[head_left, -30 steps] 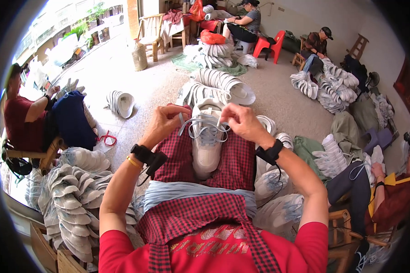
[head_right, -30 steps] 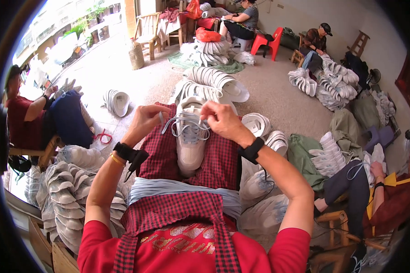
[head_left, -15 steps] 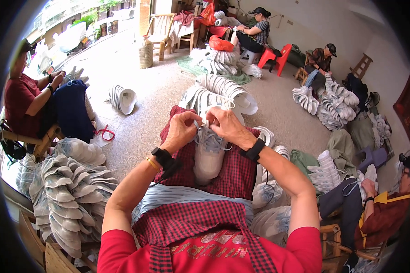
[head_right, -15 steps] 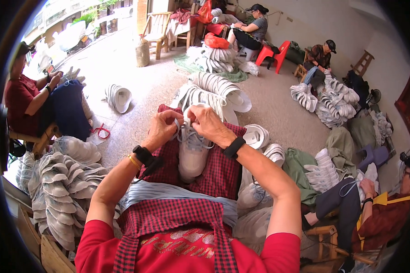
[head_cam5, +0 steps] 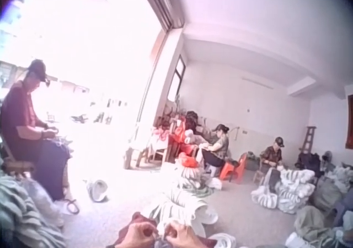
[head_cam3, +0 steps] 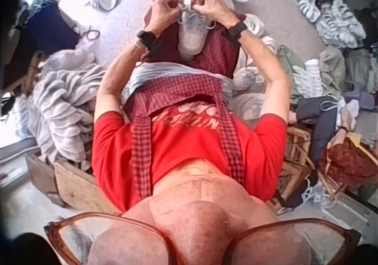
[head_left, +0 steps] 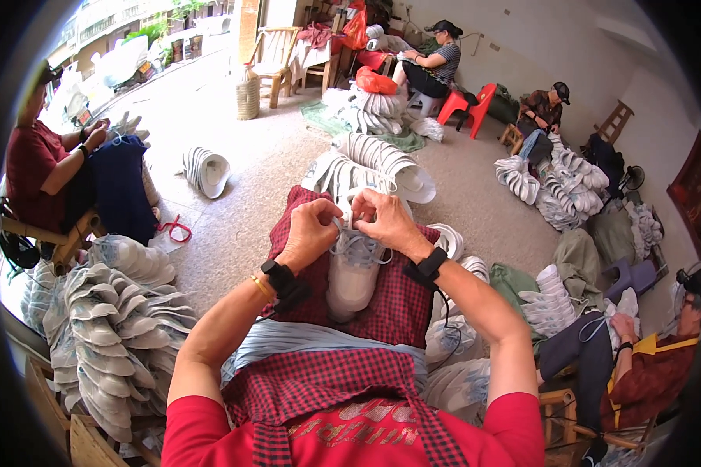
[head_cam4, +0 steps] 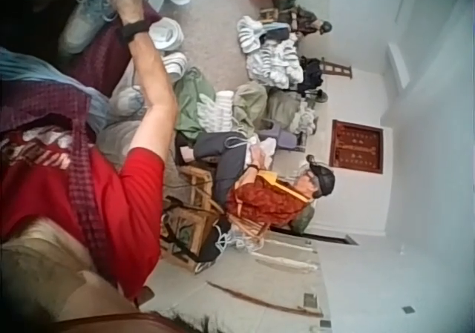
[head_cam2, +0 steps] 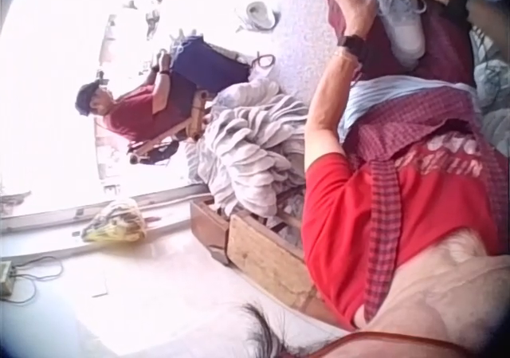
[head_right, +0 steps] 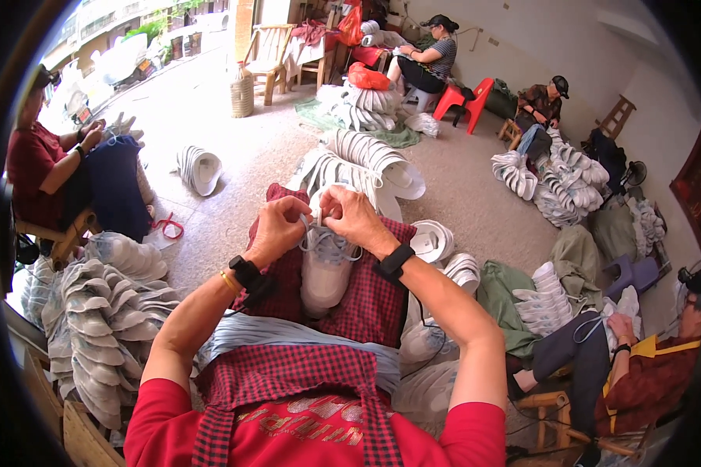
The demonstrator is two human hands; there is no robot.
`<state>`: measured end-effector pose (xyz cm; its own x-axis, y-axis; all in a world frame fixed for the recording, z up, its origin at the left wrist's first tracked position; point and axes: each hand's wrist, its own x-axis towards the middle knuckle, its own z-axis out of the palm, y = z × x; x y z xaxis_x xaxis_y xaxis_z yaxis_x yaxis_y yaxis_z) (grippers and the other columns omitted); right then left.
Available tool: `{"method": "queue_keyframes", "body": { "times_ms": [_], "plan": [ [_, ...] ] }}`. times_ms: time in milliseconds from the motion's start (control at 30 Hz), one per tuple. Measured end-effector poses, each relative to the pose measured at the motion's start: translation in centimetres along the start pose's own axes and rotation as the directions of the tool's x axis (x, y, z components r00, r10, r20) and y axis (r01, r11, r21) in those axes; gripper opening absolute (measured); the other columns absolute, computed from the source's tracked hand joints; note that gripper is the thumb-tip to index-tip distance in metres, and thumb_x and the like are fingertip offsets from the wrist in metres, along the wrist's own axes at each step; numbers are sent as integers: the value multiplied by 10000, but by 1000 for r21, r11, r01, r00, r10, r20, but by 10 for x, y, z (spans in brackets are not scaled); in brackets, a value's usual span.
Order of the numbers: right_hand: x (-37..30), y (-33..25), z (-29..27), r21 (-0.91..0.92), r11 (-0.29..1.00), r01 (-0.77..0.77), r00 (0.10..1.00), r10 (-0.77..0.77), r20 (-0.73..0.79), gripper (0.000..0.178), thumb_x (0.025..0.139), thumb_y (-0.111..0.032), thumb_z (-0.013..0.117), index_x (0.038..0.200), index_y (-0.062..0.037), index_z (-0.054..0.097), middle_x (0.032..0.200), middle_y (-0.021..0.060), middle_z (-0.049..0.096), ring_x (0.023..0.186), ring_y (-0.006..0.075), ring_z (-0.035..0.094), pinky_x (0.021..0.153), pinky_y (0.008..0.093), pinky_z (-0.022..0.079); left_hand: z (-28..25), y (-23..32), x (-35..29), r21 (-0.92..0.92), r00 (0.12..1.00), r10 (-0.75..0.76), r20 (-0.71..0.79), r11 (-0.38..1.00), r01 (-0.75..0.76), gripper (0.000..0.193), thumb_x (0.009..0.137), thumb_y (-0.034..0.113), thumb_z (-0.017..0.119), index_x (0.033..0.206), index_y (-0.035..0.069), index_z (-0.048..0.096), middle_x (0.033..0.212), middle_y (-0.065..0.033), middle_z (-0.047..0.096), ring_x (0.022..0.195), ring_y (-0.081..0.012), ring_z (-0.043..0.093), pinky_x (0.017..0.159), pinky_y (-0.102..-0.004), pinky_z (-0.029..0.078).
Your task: Lacing white shoes as part of an assembly line process.
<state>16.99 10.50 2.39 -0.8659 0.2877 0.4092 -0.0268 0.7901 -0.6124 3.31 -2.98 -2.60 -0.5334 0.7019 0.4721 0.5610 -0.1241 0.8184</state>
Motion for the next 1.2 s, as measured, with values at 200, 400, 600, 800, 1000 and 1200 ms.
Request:
{"method": "queue_keyframes", "body": {
  "times_ms": [200,400,600,800,1000,1200],
  "plan": [
    [1,6,5,29,1000,-9,999,10,-45,163,732,-23,673,886,-11,619,767,61,676,667,138,656,648,303,540,-5,10,8,-62,996,-17,92,998,22,88,825,118,745,837,31,740,690,-8,667,622,-58,583,535,-251,454],
    [3,7,0,-144,988,50,998,-55,-31,123,740,4,638,849,-14,583,775,110,647,721,223,660,670,352,524,-6,14,10,-119,955,-149,256,976,184,135,834,142,750,884,16,758,713,-23,680,639,-59,587,558,-261,484],
    [-14,4,-62,-536,838,106,989,-143,-28,115,760,-12,639,846,-30,565,809,145,607,816,329,603,734,425,482,-13,-12,10,-56,996,80,49,995,-78,137,888,43,544,972,12,648,798,-102,703,708,-165,672,669,-313,530],
    [-47,24,-84,-416,909,-19,999,-1,-49,96,788,-60,628,875,-39,591,823,135,642,826,325,606,790,426,484,-26,-16,3,-131,979,-42,200,989,70,157,903,66,564,1040,2,605,895,-72,688,833,-136,678,733,-293,550],
    [-12,29,-25,-271,952,143,988,-154,-17,238,858,-192,662,1015,-14,657,902,151,675,880,319,632,822,413,502,-47,-11,-5,-206,971,-56,234,973,105,235,894,76,577,1117,8,608,1040,-61,656,896,-115,632,773,-274,545],
    [4,36,-14,-186,982,2,997,12,73,273,946,-258,622,1005,7,655,857,124,649,800,233,622,753,379,489,-58,-6,-9,-153,968,-114,224,977,150,228,903,53,563,1120,-1,609,1057,-69,651,943,-145,661,784,-278,558]
  ]
}}
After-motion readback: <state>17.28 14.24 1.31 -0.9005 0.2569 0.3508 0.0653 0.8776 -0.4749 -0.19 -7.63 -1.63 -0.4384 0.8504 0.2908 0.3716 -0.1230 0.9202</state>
